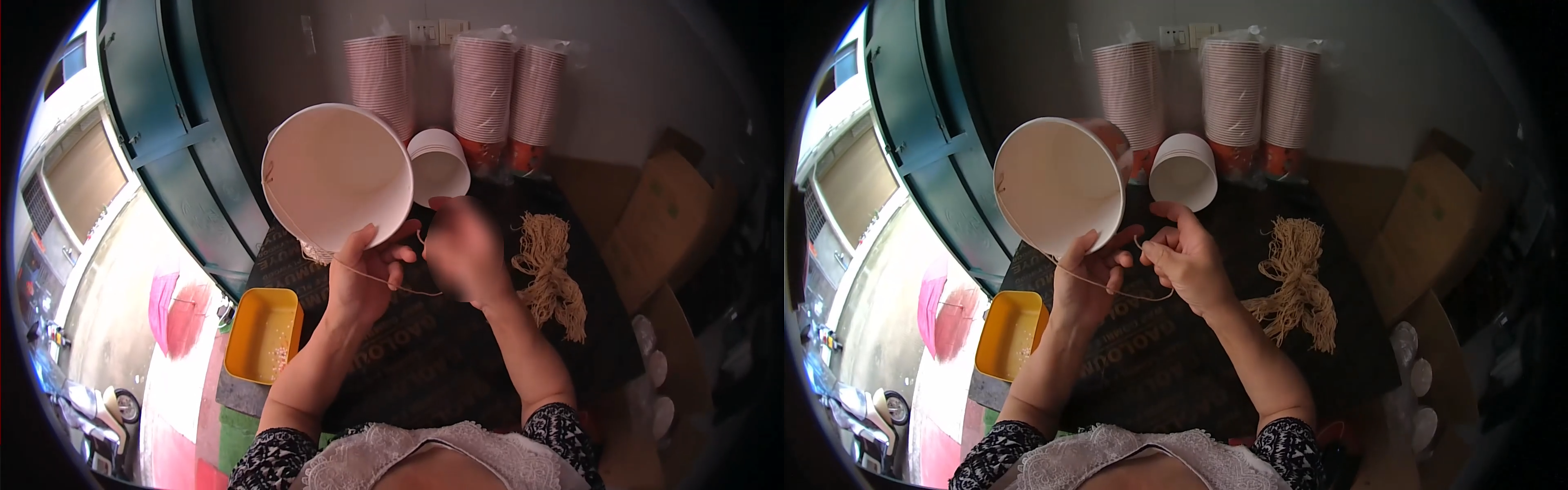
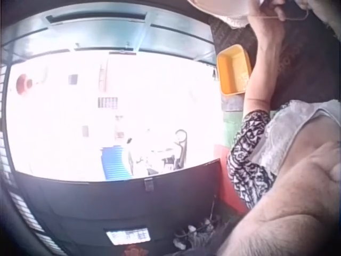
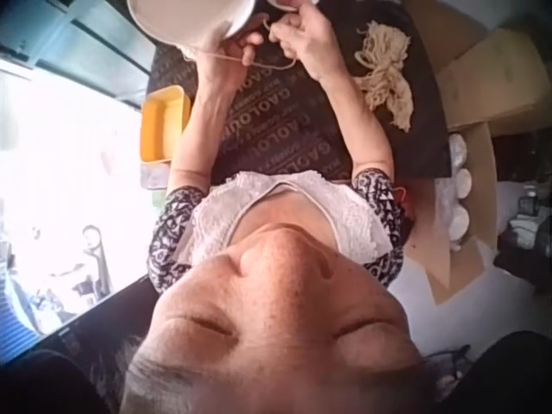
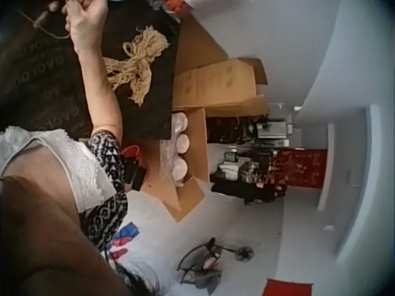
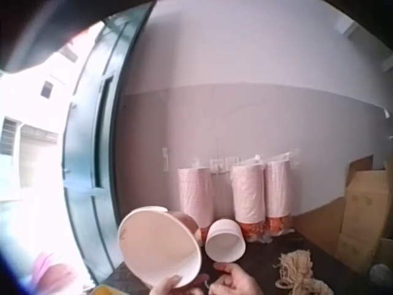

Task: The recorder is attaching thin cord handles to printed paper buckets by threading them through pre-punched holes and tying knots.

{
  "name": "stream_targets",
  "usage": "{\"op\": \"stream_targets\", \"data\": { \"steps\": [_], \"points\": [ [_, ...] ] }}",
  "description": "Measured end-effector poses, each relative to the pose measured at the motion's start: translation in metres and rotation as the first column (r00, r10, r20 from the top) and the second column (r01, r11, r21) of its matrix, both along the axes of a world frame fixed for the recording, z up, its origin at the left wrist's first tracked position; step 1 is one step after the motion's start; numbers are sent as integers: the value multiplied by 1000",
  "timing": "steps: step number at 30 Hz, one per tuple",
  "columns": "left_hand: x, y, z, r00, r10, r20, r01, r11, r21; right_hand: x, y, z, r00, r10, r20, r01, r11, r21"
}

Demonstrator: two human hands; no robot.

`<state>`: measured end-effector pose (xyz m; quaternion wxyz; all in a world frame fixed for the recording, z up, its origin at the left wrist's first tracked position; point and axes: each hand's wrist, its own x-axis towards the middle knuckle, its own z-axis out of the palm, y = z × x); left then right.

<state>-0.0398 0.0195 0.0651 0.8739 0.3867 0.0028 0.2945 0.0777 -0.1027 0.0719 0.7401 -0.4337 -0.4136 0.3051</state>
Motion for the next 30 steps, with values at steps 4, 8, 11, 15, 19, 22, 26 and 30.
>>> {"op": "stream_targets", "data": {
  "steps": [4, 8, 11, 15, 19, 22, 26, 30],
  "points": [
    [-1, 2, 3, 992, -118, -36, 116, 992, -49, 1, -1, 0, 997, 6, 71, -3, 999, -37],
    [3, 4, -2, 980, -199, -13, 197, 977, -76, 3, -1, 0, 996, 7, 93, -2, 998, -57],
    [5, 5, -5, 986, -164, -12, 162, 984, -75, 2, 0, -2, 993, 21, 116, -14, 998, -53],
    [6, 7, -7, 993, -120, 20, 122, 989, -86, 1, 0, -3, 982, -3, 190, 10, 999, -36],
    [7, 5, -6, 990, -138, 22, 139, 987, -79, 4, 1, -11, 958, -28, 286, 39, 999, -32],
    [6, 8, -8, 989, -145, 22, 146, 987, -63, -1, -4, -6, 913, -91, 399, 128, 990, -67],
    [7, 14, -9, 991, -133, -18, 130, 984, -122, -1, -12, 3, 833, -240, 499, 255, 966, 39],
    [7, 17, -14, 961, -276, 19, 277, 955, -107, -6, -17, 10, 826, -384, 413, 329, 923, 200]
  ]
}}
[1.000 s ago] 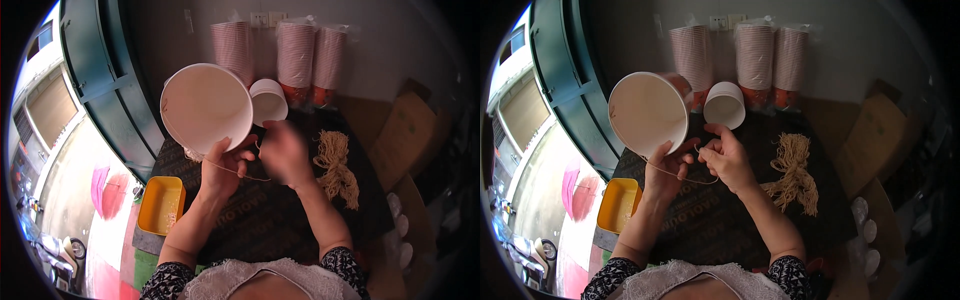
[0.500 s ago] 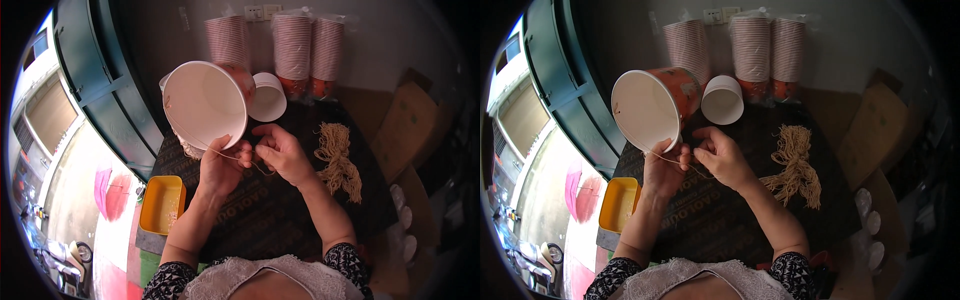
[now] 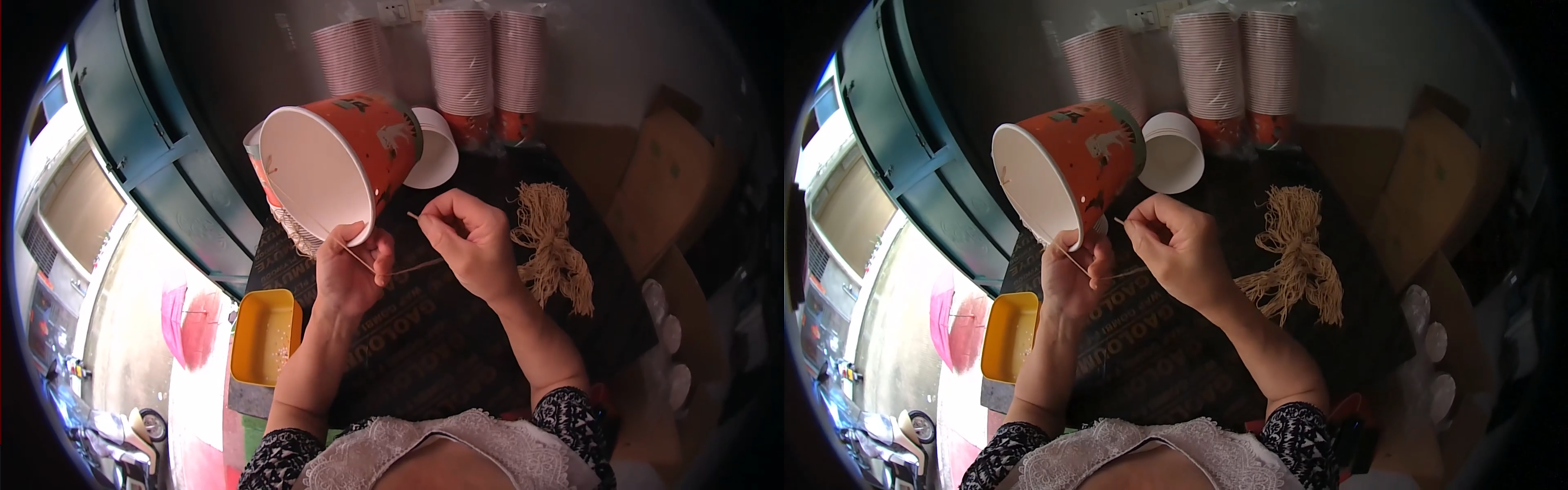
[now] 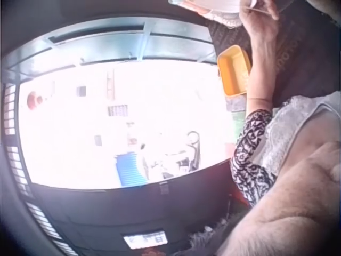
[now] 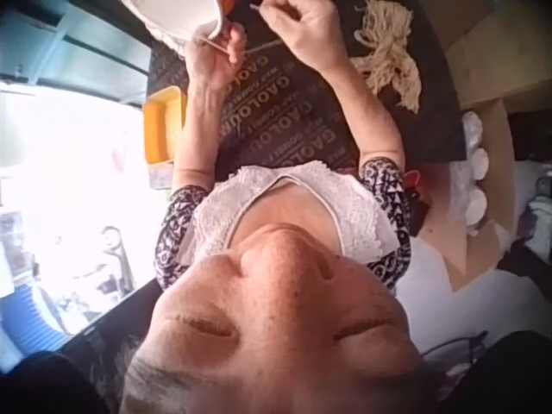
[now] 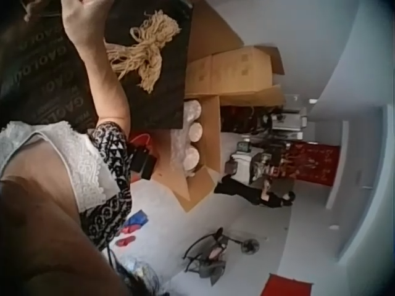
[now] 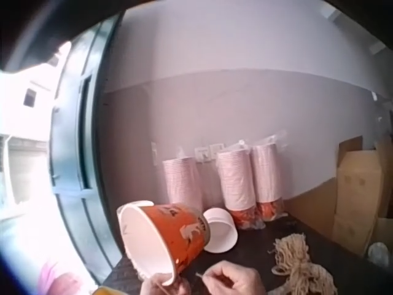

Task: The recorder is attaching thin cord handles to printed paper buckets by threading them through pre-punched holes and tying knots.

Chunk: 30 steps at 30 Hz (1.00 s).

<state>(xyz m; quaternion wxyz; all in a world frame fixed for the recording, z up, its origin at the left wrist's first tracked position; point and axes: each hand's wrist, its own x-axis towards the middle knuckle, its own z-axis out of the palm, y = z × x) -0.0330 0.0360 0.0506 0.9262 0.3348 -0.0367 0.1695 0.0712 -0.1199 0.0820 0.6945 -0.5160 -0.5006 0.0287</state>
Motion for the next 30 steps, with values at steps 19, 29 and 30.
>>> {"op": "stream_targets", "data": {
  "steps": [19, 29, 30],
  "points": [
    [0, -17, 4, 992, -8, -127, 13, 999, 42, -11, -11, 7, 967, -154, 203, 130, 983, 128],
    [1, -17, 0, 992, -11, -128, 21, 997, 70, -11, -12, 8, 965, -166, 203, 141, 981, 130],
    [2, -17, 0, 992, -11, -127, 20, 997, 71, -11, -12, 8, 962, -172, 213, 147, 981, 129]
  ]
}}
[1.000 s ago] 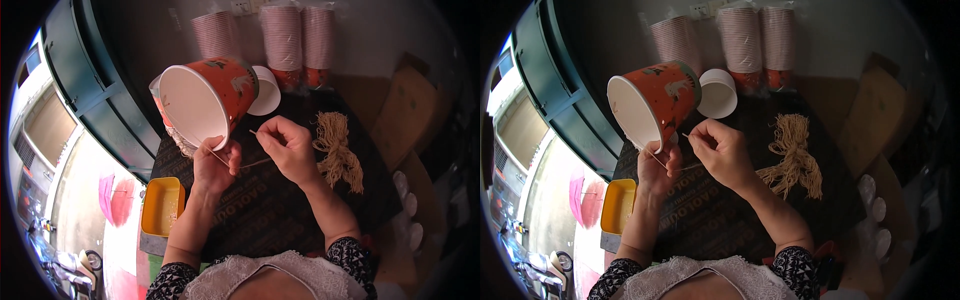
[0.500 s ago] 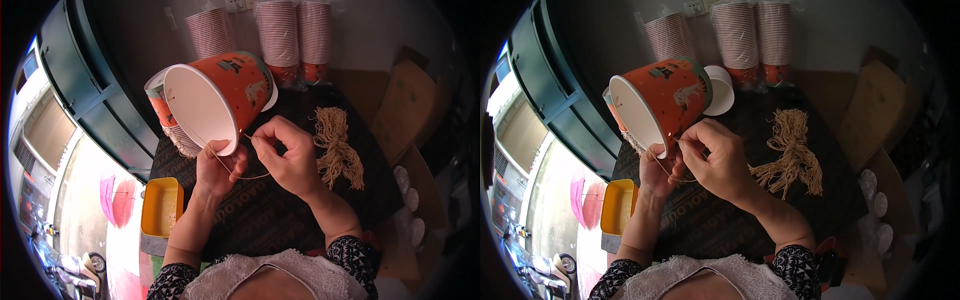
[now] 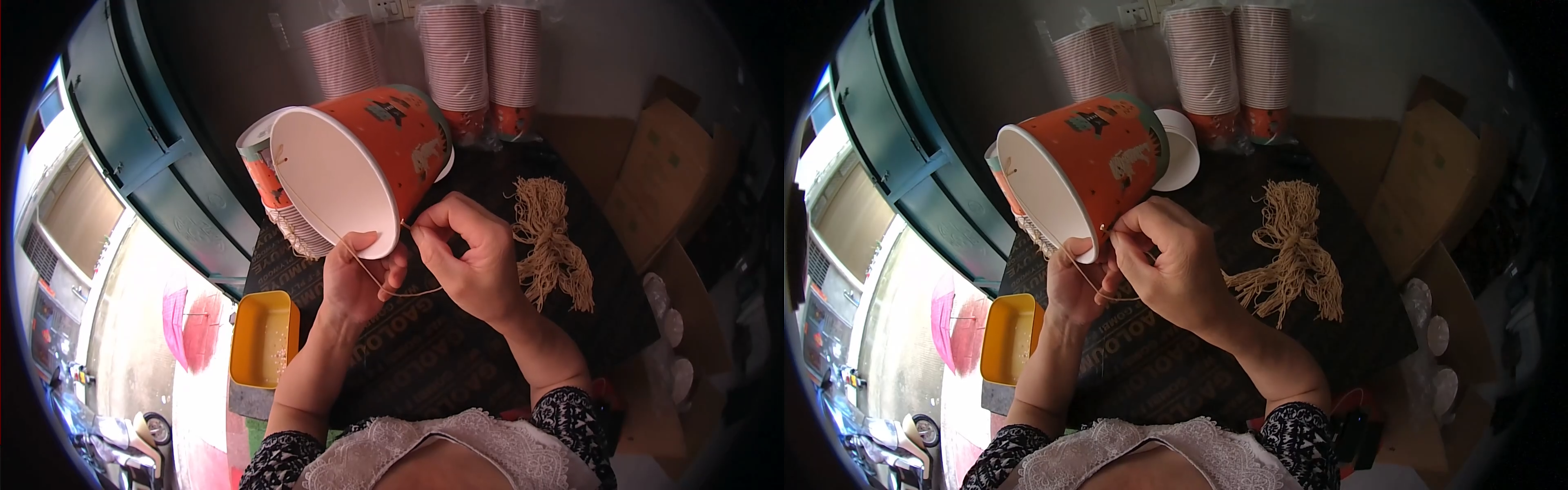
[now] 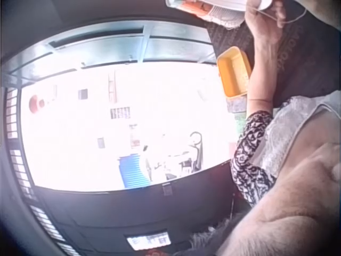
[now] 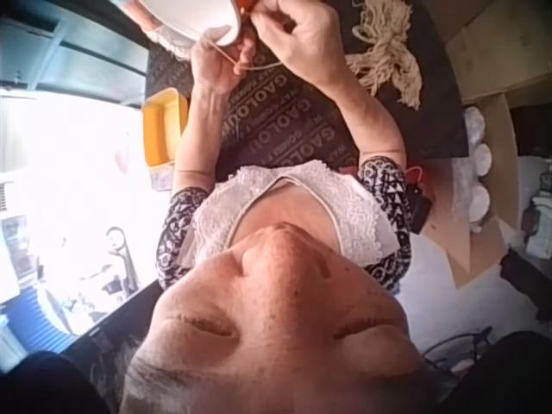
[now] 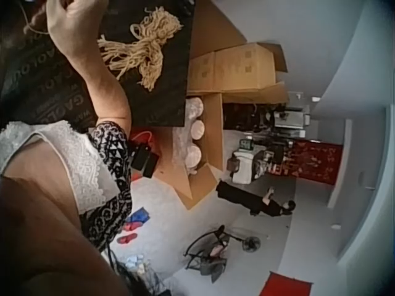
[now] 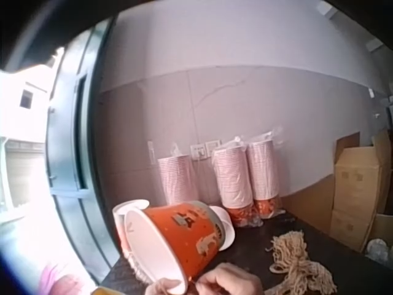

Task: The recorder is attaching thin cord handles to printed paper buckets by threading them through pre-punched holes and tying knots.

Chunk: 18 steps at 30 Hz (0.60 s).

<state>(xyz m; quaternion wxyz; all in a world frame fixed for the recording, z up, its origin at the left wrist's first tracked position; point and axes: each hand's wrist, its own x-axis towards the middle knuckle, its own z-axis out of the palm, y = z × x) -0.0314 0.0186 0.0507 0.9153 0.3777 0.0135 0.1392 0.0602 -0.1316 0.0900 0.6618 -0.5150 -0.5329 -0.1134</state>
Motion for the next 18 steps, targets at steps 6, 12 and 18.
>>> {"op": "stream_targets", "data": {
  "steps": [6, 12, 18],
  "points": [
    [3, 2, -4, 1000, -24, 13, 23, 999, 48, 0, 1, 0, 997, 41, -67, -42, 999, -10],
    [3, -4, 2, 986, 164, -10, -161, 977, 137, 7, 12, -9, 997, -69, -34, 68, 998, -13],
    [7, -9, 2, 874, 475, 103, -480, 813, 328, 20, 28, -27, 971, 30, -235, -33, 999, -9]
  ]
}}
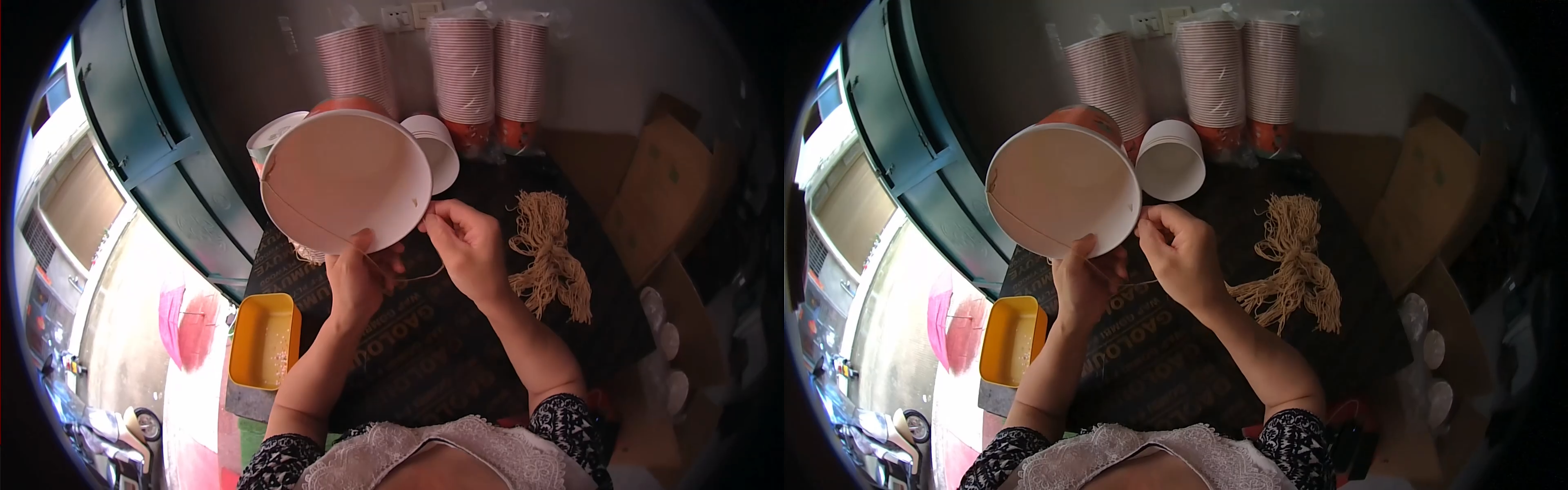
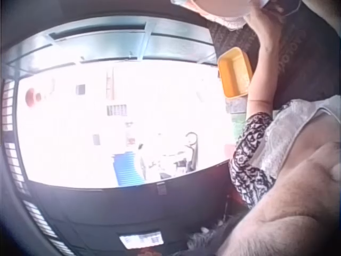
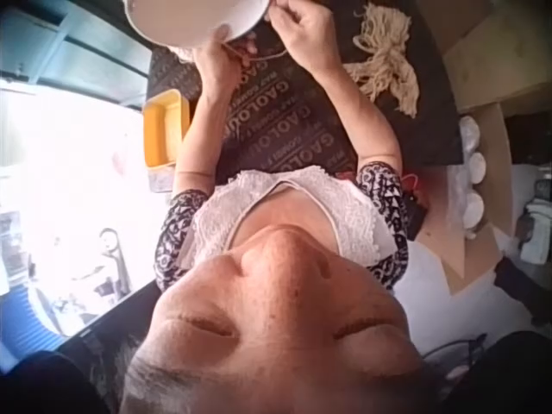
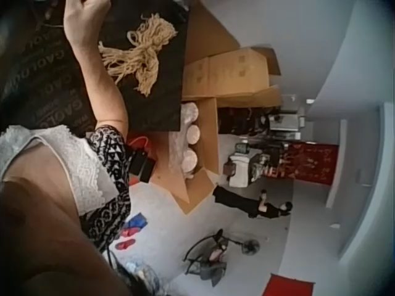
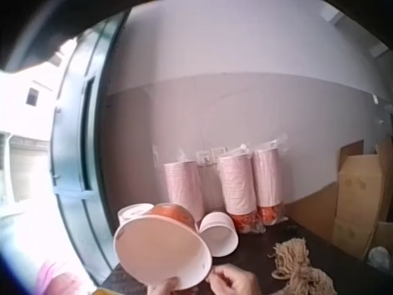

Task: The recorder is attaching thin cord handles to printed paper buckets by threading them through pre-punched holes and tying knots.

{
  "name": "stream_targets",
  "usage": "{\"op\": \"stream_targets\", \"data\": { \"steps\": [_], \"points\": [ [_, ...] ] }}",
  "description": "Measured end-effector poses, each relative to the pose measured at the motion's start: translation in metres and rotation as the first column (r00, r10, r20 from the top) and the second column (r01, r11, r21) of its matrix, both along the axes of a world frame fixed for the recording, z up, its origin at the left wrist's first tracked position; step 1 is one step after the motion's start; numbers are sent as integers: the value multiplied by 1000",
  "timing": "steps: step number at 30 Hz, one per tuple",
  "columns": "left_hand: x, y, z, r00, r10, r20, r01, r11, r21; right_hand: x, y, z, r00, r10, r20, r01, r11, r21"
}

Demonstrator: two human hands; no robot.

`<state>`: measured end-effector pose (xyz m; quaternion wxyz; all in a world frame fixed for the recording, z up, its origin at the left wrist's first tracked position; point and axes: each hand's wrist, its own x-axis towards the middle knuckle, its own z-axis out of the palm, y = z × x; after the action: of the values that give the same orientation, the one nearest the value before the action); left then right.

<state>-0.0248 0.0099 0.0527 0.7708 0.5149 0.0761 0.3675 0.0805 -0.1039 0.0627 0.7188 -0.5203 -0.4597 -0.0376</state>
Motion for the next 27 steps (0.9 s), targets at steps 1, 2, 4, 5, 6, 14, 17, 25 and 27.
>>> {"op": "stream_targets", "data": {
  "steps": [1, 2, 4, 5, 6, 14, 17, 25, 27],
  "points": [
    [1, 1, -2, 998, 54, -13, -54, 998, 36, 3, -2, 0, 995, 66, -79, -72, 995, -68],
    [2, 2, -3, 994, 109, -25, -107, 992, 73, 4, -2, 0, 979, 126, -163, -148, 980, -131],
    [2, 3, -5, 991, 128, -40, -123, 985, 117, 4, 4, -1, 976, 116, -182, -131, 989, -74],
    [2, 4, -5, 988, 147, -57, -136, 977, 162, 5, 8, -2, 973, 106, -204, -112, 994, -17],
    [3, 6, -8, 987, 148, -56, -138, 977, 160, 7, 14, -7, 979, 78, -188, -75, 997, 21],
    [15, 6, -19, 925, -238, -297, 185, 963, -195, 27, 32, -33, 973, -104, -206, 95, 994, -50],
    [15, 5, -31, 776, -542, -323, 480, 839, -257, 30, 37, -40, 965, -169, -201, 152, 984, -95],
    [2, -7, -10, 994, 78, -79, 8, 655, 755, 34, 46, -56, 977, -140, -160, 110, 977, -181],
    [5, 0, -7, 959, 268, 96, -215, 462, 860, 33, 49, -59, 982, -131, -135, 107, 979, -172]
  ]
}}
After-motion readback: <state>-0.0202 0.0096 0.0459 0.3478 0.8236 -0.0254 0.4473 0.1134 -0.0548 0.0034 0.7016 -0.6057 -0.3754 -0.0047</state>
